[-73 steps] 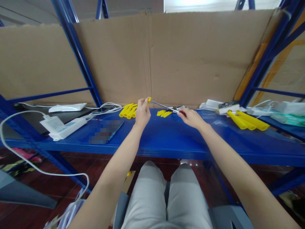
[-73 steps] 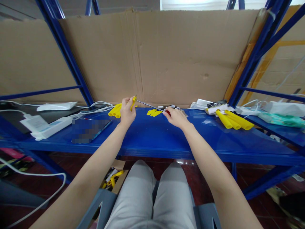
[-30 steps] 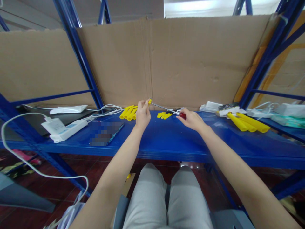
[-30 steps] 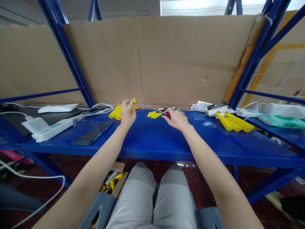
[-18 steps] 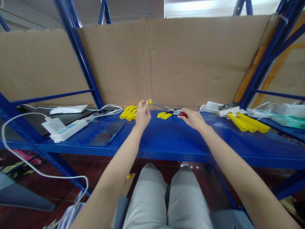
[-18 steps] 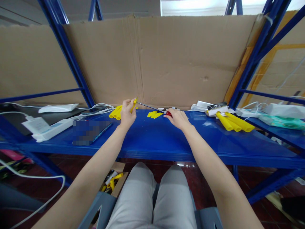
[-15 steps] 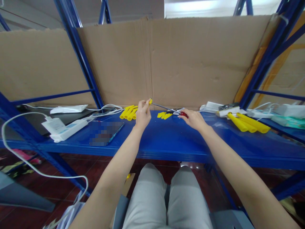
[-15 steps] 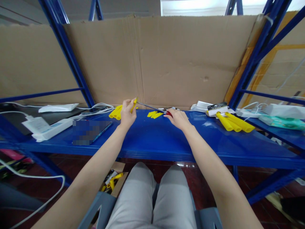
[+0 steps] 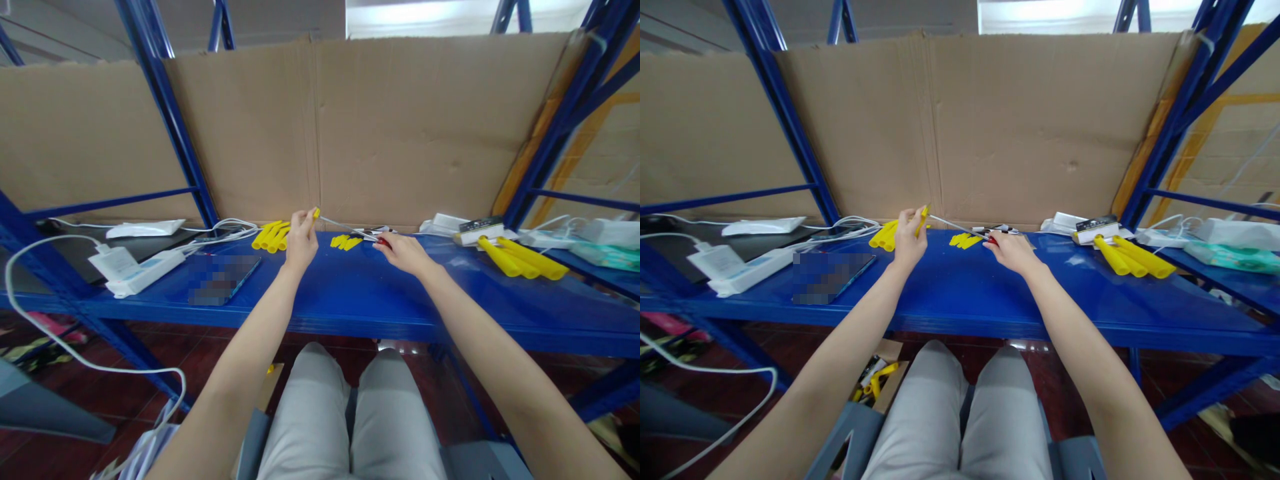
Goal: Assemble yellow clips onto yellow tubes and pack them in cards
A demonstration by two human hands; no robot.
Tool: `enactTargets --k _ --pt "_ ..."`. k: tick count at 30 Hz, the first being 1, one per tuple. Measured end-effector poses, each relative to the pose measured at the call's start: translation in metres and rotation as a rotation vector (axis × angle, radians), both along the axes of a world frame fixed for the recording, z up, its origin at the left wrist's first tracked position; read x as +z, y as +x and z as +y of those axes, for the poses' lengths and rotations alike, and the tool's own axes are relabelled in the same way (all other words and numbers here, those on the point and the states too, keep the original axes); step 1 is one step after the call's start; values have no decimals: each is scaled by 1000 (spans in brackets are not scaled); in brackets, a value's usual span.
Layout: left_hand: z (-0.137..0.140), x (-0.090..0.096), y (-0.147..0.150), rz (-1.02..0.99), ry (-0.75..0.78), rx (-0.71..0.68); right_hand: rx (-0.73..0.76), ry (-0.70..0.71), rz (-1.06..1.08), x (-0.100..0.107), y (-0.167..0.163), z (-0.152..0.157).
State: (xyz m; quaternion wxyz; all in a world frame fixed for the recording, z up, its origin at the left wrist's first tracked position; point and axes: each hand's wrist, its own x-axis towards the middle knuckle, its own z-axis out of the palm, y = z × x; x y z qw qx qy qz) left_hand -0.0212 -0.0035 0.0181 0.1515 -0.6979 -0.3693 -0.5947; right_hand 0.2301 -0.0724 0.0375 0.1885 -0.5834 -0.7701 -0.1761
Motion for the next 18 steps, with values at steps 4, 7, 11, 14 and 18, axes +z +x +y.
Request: enactTargets --k 4,7,11,14,18 --pt "-2 1 1 9 -40 25 22 -56 13 0 -1 0" --pt "-5 2 2 31 -69 54 42 -90 42 1 1 2" --pt "-7 3 2 44 -100 64 36 -105 117 1 13 6" --pt "-6 3 2 50 -119 54 -18 -138 137 0 26 12" --pt "-6 1 5 78 -106 28 -186 -251 82 -1 42 17"
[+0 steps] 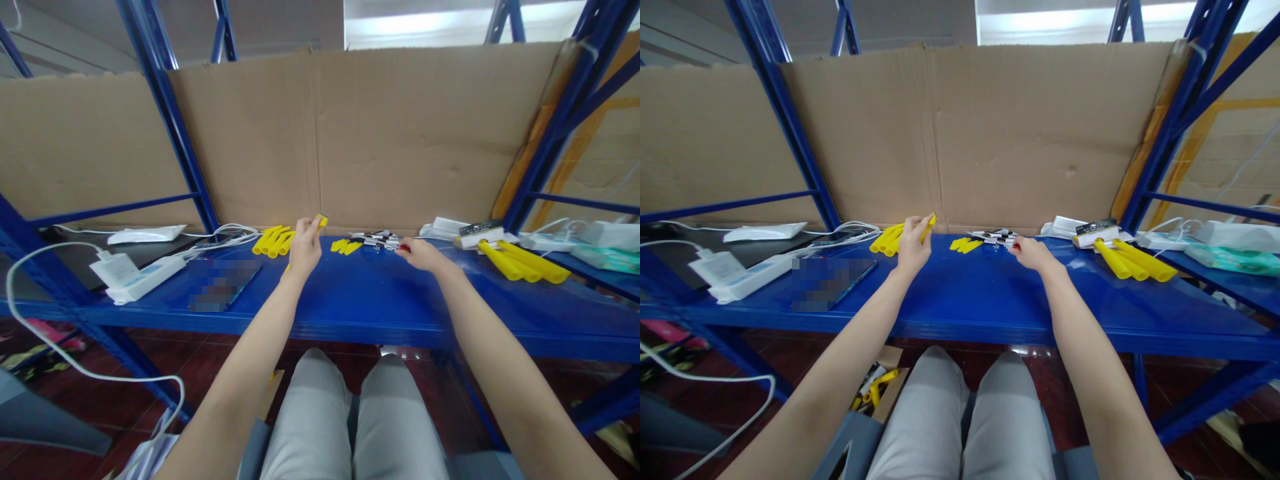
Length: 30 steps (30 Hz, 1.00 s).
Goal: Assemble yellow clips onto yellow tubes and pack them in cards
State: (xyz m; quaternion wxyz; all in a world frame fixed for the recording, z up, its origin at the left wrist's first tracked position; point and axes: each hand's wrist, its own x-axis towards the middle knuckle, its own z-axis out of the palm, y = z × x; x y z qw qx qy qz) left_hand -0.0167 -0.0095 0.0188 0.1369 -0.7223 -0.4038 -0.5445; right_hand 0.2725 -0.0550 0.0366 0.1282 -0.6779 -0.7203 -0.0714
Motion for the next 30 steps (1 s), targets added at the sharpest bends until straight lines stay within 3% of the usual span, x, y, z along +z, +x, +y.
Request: enactTargets --k 5,10,16,30 --pt "0 -4 5 78 26 -35 -153 -140 -24 0 12 -1" --pt "1 -6 8 110 7 -46 -179 -197 -15 1 20 -1" --pt "0 -5 9 106 -19 -70 -152 -230 -9 -3 21 1" --pt "-1 -6 10 118 -43 -69 -11 -158 2 -18 15 14"
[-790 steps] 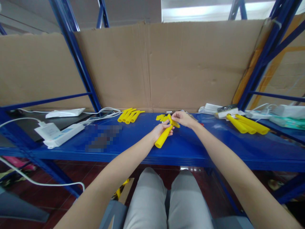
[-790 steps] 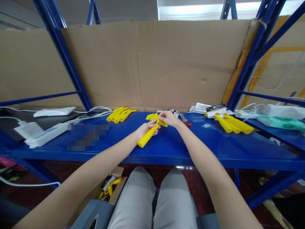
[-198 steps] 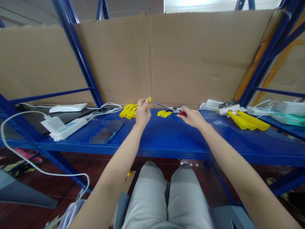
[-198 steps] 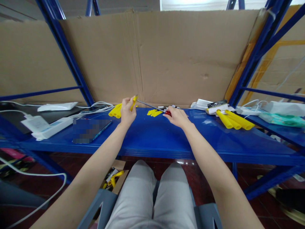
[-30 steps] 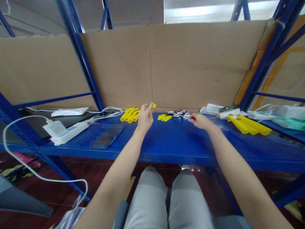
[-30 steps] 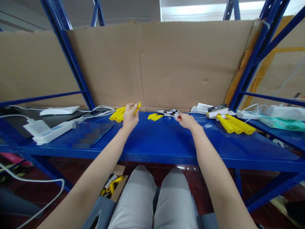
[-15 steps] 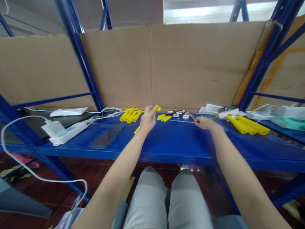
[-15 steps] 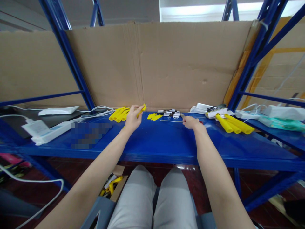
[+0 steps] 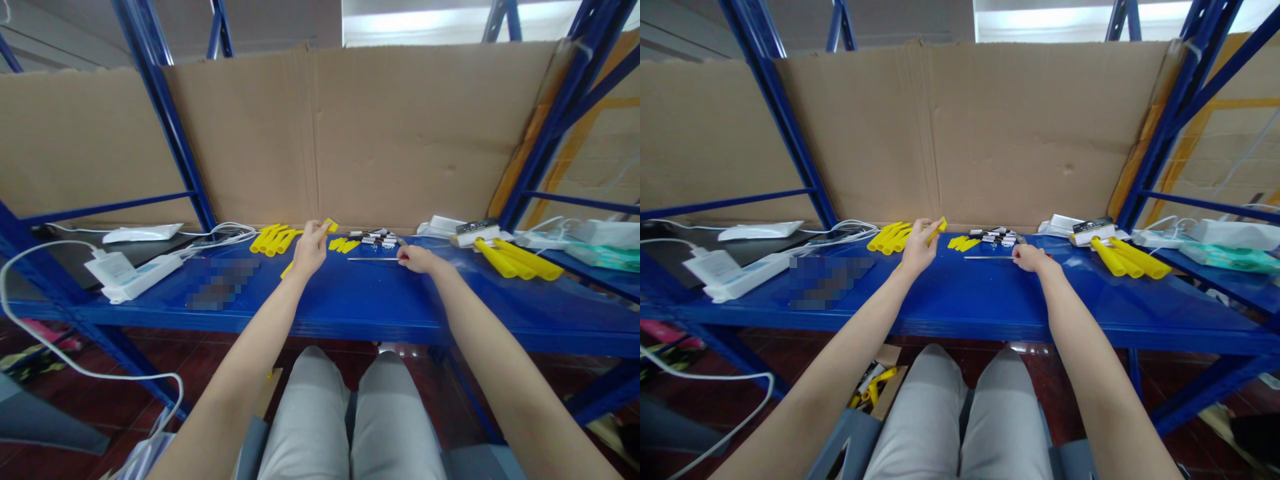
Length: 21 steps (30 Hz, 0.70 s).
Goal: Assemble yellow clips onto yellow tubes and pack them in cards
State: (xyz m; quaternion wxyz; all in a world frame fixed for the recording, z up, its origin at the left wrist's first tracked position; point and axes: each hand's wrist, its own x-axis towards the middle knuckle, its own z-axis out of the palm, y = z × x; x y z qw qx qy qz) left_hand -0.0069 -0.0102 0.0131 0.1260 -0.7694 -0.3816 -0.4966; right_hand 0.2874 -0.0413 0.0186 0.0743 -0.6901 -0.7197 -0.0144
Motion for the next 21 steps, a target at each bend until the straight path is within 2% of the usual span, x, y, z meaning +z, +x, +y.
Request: enactTargets --k 12,18,21 --pt "2 -1 0 42 -30 -30 22 71 29 -7 -16 5" --pt "6 -8 1 189 -197 -67 22 109 -1 -10 -15 10" --pt "9 -11 1 237 -230 -98 32 125 -15 -10 -16 12"
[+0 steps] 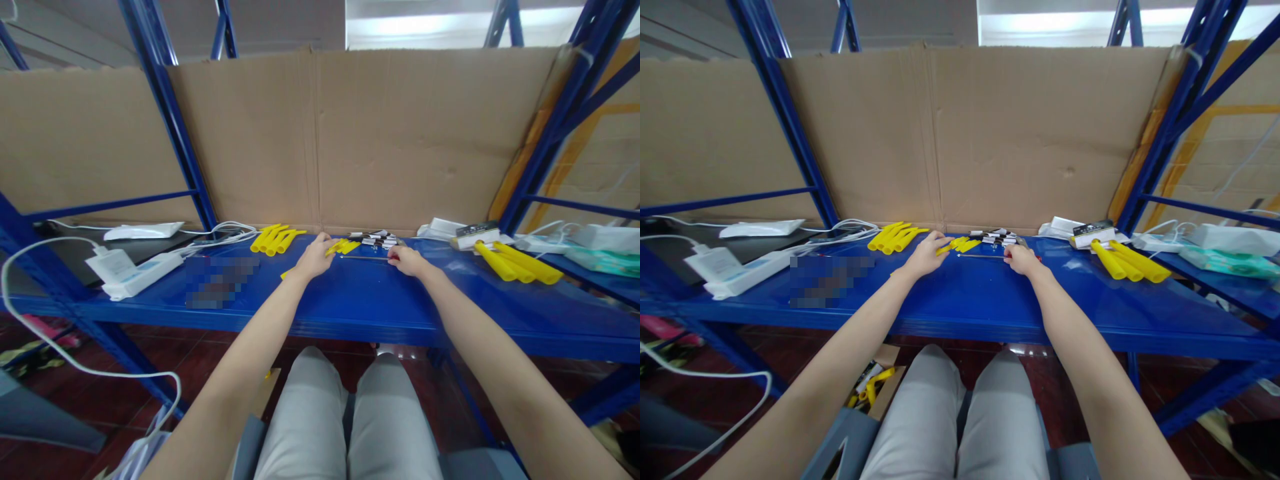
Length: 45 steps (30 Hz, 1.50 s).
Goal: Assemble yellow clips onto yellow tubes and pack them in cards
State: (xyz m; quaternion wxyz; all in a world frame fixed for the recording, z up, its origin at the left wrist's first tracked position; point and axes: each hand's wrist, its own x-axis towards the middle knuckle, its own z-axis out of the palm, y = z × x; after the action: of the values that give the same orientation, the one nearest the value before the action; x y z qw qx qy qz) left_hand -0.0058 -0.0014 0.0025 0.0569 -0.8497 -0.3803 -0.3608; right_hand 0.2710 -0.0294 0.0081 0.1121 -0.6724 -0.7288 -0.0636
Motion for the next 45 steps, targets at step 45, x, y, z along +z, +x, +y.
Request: enactTargets --k 45 --pt "-22 9 21 44 -220 -108 358 -142 1211 -8 -59 -10"
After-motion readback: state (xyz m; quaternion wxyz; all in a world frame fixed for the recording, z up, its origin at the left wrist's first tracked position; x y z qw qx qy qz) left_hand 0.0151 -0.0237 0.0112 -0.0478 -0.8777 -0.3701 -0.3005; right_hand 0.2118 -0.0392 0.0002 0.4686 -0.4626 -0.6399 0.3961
